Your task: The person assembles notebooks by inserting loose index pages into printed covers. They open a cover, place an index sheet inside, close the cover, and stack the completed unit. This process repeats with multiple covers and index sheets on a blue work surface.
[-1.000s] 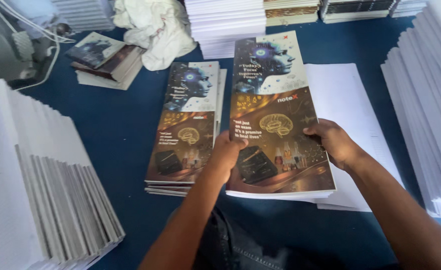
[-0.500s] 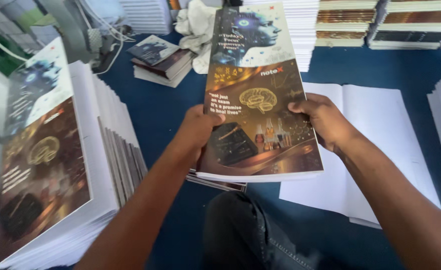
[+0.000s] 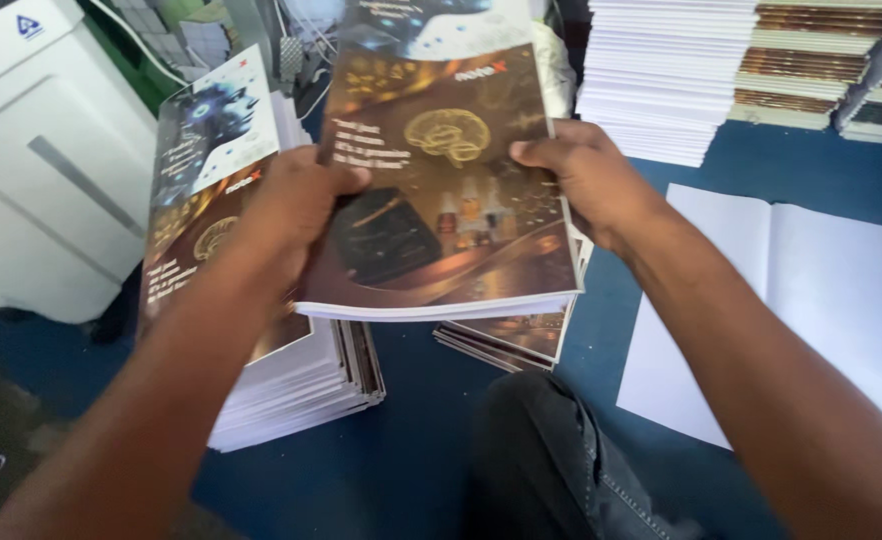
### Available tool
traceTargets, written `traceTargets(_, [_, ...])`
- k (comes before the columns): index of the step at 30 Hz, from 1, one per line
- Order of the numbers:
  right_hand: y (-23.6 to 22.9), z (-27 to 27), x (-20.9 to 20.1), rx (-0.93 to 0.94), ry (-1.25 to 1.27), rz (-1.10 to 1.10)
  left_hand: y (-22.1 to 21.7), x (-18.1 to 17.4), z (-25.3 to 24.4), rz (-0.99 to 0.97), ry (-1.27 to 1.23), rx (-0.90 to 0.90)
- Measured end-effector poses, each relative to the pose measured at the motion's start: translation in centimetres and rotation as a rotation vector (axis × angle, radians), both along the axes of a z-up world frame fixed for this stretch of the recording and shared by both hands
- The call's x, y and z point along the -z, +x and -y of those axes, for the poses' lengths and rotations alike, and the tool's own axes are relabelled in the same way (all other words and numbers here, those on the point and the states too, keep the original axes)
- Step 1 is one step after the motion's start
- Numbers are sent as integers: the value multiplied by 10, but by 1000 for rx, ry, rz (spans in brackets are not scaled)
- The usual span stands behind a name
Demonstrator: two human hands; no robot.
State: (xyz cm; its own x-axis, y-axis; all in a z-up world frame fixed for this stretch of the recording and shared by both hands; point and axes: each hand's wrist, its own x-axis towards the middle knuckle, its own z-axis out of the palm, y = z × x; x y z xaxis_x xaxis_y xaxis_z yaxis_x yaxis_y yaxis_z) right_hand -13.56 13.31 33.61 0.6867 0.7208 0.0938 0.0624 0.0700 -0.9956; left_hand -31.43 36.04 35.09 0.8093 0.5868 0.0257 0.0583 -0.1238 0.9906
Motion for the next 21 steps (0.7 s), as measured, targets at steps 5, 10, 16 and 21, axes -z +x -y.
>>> traceTargets(5, [-25, -64, 2, -126, 24, 62, -51, 0, -37, 43, -51, -99])
traceTargets(10, [-49, -119, 7, -259, 75, 94, -97, 4, -71, 62, -44, -161])
traceTargets(16, [-80, -176, 17, -324, 28, 188, -146, 12, -104, 35, -69, -254])
traceTargets(21, [-97, -210, 34, -411, 10, 192, -171, 29, -126, -38, -62, -339])
